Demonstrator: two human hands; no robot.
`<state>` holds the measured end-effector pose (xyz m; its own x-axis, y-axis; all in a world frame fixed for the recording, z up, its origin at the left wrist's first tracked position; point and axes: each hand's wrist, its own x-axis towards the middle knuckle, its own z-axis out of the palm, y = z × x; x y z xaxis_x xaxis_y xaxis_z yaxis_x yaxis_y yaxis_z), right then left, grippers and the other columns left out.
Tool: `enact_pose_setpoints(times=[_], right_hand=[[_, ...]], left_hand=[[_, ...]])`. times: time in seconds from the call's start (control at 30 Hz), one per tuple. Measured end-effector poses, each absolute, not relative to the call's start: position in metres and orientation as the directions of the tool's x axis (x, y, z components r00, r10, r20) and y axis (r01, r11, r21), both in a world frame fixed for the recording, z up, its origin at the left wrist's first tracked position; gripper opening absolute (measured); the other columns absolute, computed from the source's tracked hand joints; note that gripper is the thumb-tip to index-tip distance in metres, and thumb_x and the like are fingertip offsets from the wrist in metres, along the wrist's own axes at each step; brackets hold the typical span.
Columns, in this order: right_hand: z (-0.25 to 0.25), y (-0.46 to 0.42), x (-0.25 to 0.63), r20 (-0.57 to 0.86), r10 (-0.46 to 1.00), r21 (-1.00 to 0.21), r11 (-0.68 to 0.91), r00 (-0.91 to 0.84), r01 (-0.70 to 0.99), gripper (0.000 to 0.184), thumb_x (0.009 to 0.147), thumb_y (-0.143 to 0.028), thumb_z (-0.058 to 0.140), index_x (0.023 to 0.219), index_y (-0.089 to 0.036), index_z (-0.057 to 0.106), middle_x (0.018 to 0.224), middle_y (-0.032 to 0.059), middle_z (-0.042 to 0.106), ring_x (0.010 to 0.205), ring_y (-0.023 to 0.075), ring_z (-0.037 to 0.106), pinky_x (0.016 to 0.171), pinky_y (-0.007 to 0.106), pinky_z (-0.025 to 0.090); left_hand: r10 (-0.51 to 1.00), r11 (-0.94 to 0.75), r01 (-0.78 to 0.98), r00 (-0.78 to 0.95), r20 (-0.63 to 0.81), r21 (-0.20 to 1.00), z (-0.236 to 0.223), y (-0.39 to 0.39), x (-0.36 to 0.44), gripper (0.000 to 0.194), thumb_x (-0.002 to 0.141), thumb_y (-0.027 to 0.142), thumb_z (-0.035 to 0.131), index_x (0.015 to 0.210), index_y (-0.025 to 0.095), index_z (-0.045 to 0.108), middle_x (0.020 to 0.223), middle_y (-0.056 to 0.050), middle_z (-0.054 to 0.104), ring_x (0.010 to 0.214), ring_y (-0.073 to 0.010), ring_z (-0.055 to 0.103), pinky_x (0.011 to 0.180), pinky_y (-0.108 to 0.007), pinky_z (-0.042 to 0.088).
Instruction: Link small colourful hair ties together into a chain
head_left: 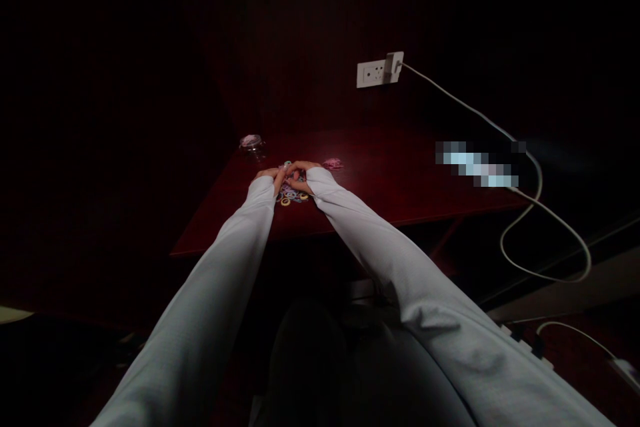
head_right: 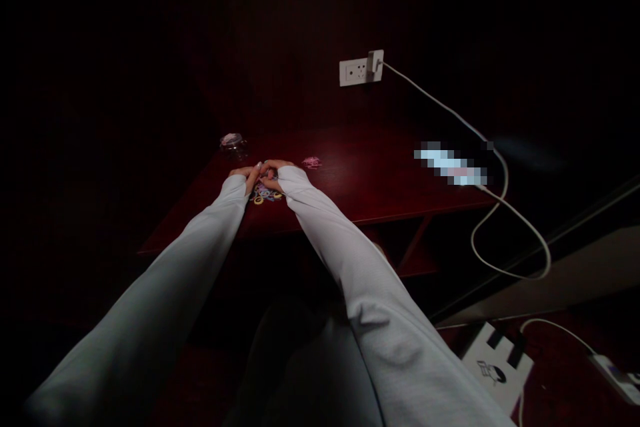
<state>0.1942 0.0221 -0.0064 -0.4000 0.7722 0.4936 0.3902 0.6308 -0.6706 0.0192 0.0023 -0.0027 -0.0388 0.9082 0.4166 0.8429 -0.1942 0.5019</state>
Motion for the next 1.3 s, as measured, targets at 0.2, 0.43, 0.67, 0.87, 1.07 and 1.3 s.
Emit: enact_pose_setpoints(times=[0.2,0.43,0.67,0.87,1.07,1.3], right_hand=[[-0.003,0.017,0.195,0.512,0.730,-0.572,0.683,-0.453,0.454,0.008,0.085,-0.024,0.075,0.092,-0.022,0.075,0.088,-0.0018,0.071,0.084,0.0149,0.062,0.079,0.025,0.043],[-0.002,0.017,0.196,0.517,0.732,-0.561,0.682,-0.444,0.470,0.002,0.088,-0.023,0.074,0.089,-0.022,0.075,0.086,-0.0009,0.070,0.086,0.0167,0.061,0.081,0.026,0.044],[-0.001,0.022,0.199,0.511,0.783,-0.623,0.621,-0.354,0.475,0.010,0.090,-0.029,0.073,0.089,-0.020,0.077,0.088,0.0003,0.072,0.080,0.0151,0.059,0.073,0.026,0.041],[-0.003,0.023,0.199,0.505,0.796,-0.651,0.606,-0.335,0.457,0.009,0.089,-0.028,0.074,0.088,-0.020,0.078,0.088,0.0000,0.074,0.077,0.0143,0.059,0.072,0.025,0.041],[-0.002,0.025,0.200,0.506,0.798,-0.664,0.602,-0.327,0.443,0.008,0.087,-0.025,0.074,0.087,-0.019,0.077,0.090,0.0011,0.074,0.075,0.0133,0.056,0.072,0.025,0.042],[-0.005,0.027,0.200,0.510,0.797,-0.683,0.603,-0.322,0.412,0.008,0.087,-0.027,0.074,0.083,-0.020,0.076,0.088,0.0003,0.073,0.073,0.0126,0.055,0.072,0.025,0.043]], left_hand=[[0.901,-0.179,0.860,-0.053,0.432,0.479,-0.004,0.003,0.018,0.066,0.103,0.062,0.039,0.076,0.018,0.079,0.076,-0.011,0.076,0.079,-0.0247,0.070,0.065,-0.031,0.042],[0.897,-0.193,0.862,-0.038,0.441,0.468,-0.003,0.003,0.019,0.062,0.106,0.057,0.035,0.070,0.020,0.069,0.081,-0.010,0.076,0.081,-0.0235,0.068,0.069,-0.031,0.044],[0.834,-0.309,0.832,0.005,0.552,0.460,-0.007,0.007,0.017,0.049,0.108,0.044,0.035,0.073,0.022,0.061,0.087,-0.008,0.071,0.087,-0.0225,0.067,0.087,-0.033,0.053],[0.800,-0.421,0.765,0.059,0.597,0.488,-0.010,0.006,0.016,0.033,0.106,0.042,0.046,0.105,0.024,0.074,0.113,-0.007,0.077,0.110,-0.0245,0.071,0.100,-0.034,0.055],[0.770,-0.500,0.742,0.145,0.622,0.446,-0.008,0.000,0.017,0.036,0.106,0.041,0.045,0.121,0.026,0.075,0.124,-0.007,0.076,0.118,-0.0237,0.069,0.104,-0.033,0.054],[0.794,-0.448,0.782,0.124,0.595,0.433,-0.010,0.009,0.013,0.029,0.105,0.036,0.047,0.102,0.024,0.074,0.107,-0.007,0.076,0.105,-0.0236,0.070,0.097,-0.032,0.054]])
